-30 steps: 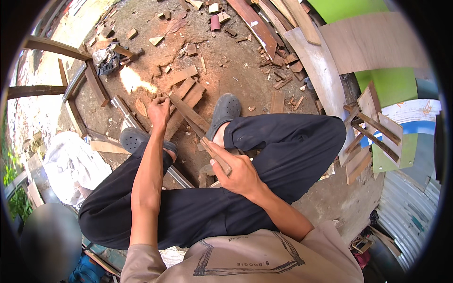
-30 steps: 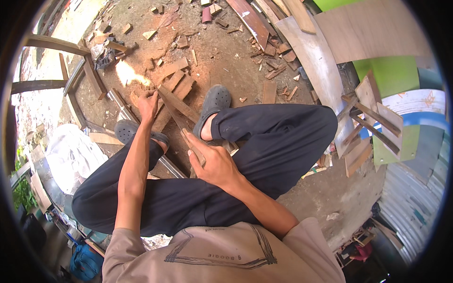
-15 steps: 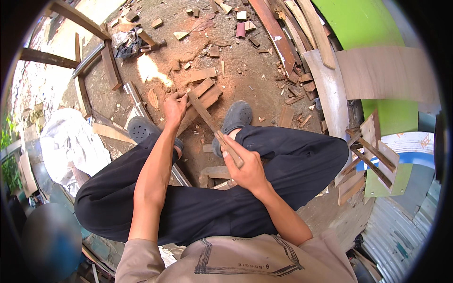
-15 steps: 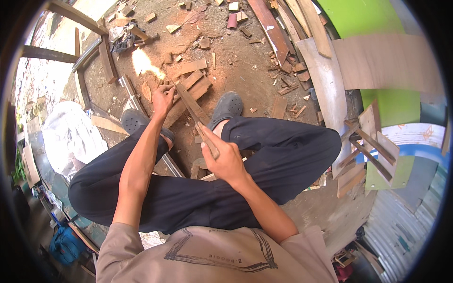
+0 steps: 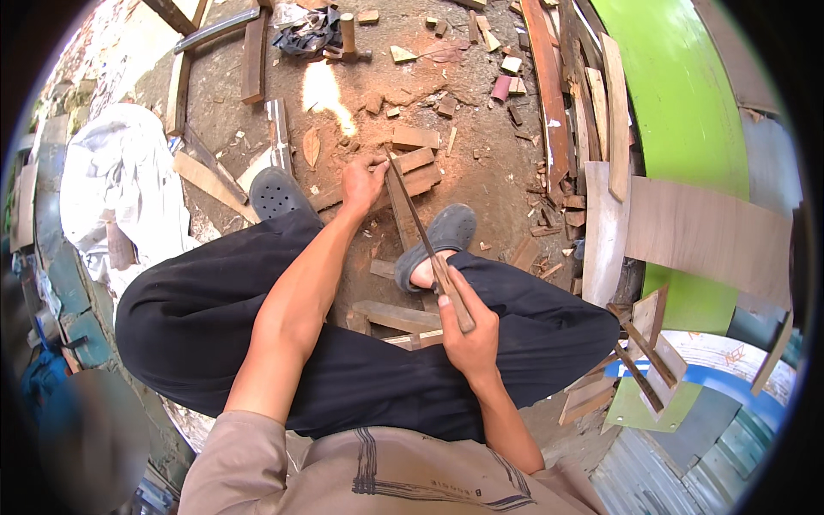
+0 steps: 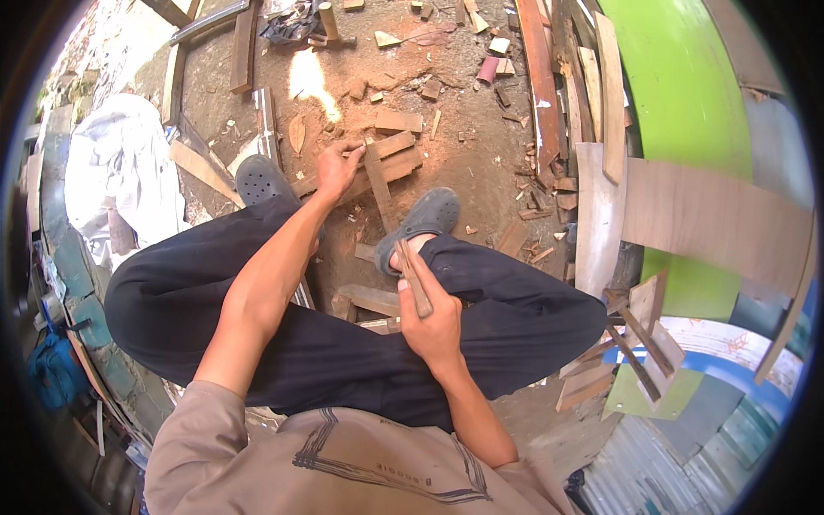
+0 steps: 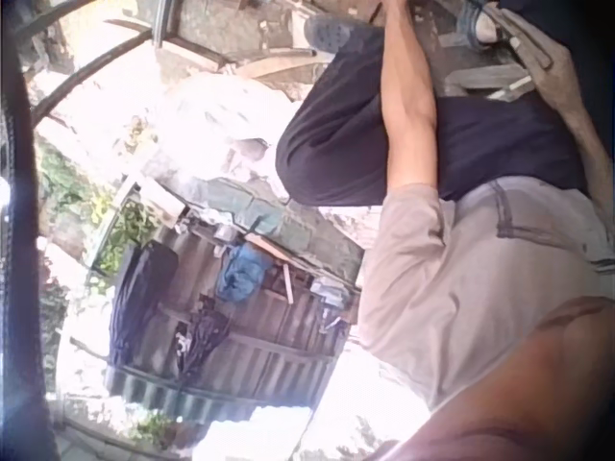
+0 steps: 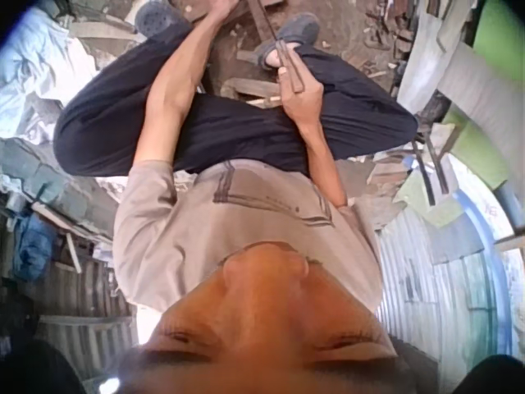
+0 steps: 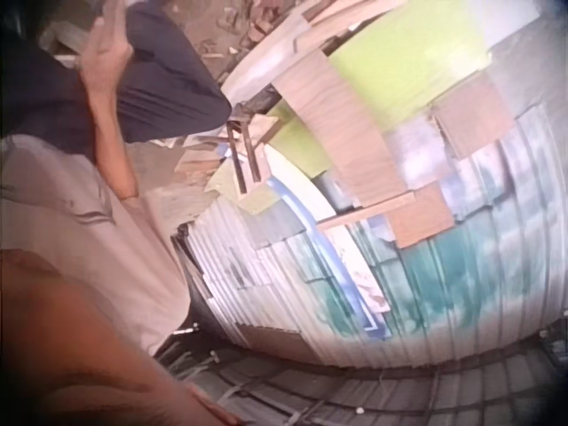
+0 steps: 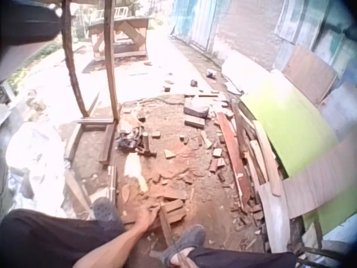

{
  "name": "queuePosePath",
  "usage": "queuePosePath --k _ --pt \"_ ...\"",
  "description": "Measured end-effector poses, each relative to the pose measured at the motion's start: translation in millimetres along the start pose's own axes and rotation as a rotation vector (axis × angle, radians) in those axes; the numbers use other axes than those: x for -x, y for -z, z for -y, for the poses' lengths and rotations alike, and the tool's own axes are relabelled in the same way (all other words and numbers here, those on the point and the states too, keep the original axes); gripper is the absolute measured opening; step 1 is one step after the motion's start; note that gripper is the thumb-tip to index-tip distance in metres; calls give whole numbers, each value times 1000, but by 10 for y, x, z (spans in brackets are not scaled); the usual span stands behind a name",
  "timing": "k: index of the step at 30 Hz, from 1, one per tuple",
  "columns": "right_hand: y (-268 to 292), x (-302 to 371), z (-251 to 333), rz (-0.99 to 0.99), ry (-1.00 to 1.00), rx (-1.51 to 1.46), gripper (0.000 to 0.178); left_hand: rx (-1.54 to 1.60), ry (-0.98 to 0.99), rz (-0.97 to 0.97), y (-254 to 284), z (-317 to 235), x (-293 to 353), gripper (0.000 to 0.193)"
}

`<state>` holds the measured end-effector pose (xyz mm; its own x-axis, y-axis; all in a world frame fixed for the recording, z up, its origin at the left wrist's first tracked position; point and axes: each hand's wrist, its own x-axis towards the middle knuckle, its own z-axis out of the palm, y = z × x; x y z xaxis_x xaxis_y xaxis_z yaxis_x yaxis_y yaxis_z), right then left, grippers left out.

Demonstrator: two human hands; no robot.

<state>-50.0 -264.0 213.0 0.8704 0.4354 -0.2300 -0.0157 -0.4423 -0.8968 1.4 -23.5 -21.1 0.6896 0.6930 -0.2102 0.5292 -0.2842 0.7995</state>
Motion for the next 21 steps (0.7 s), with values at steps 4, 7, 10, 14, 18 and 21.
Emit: queuePosePath --k 4,7,10,14,18,21 --pt "-556 -910 -453 6 28 57 42 58 31 26 -35 -21 -45 21" --pt "-604 -948 -495 -6 21 94 43 37 8 11 -25 -62 10 21" --pt "-417 -539 -256 54 -34 113 43 83 5 -30 -19 86 16 23" --pt "40 216 54 35 10 205 43 107 -51 -70 -12 16 47 20" --pt "-150 -91 -63 53 -8 89 41 126 45 -42 -14 18 57 20" --pt "-724 -1003 -562 2 99 120 41 150 70 -41 -84 77 10 20"
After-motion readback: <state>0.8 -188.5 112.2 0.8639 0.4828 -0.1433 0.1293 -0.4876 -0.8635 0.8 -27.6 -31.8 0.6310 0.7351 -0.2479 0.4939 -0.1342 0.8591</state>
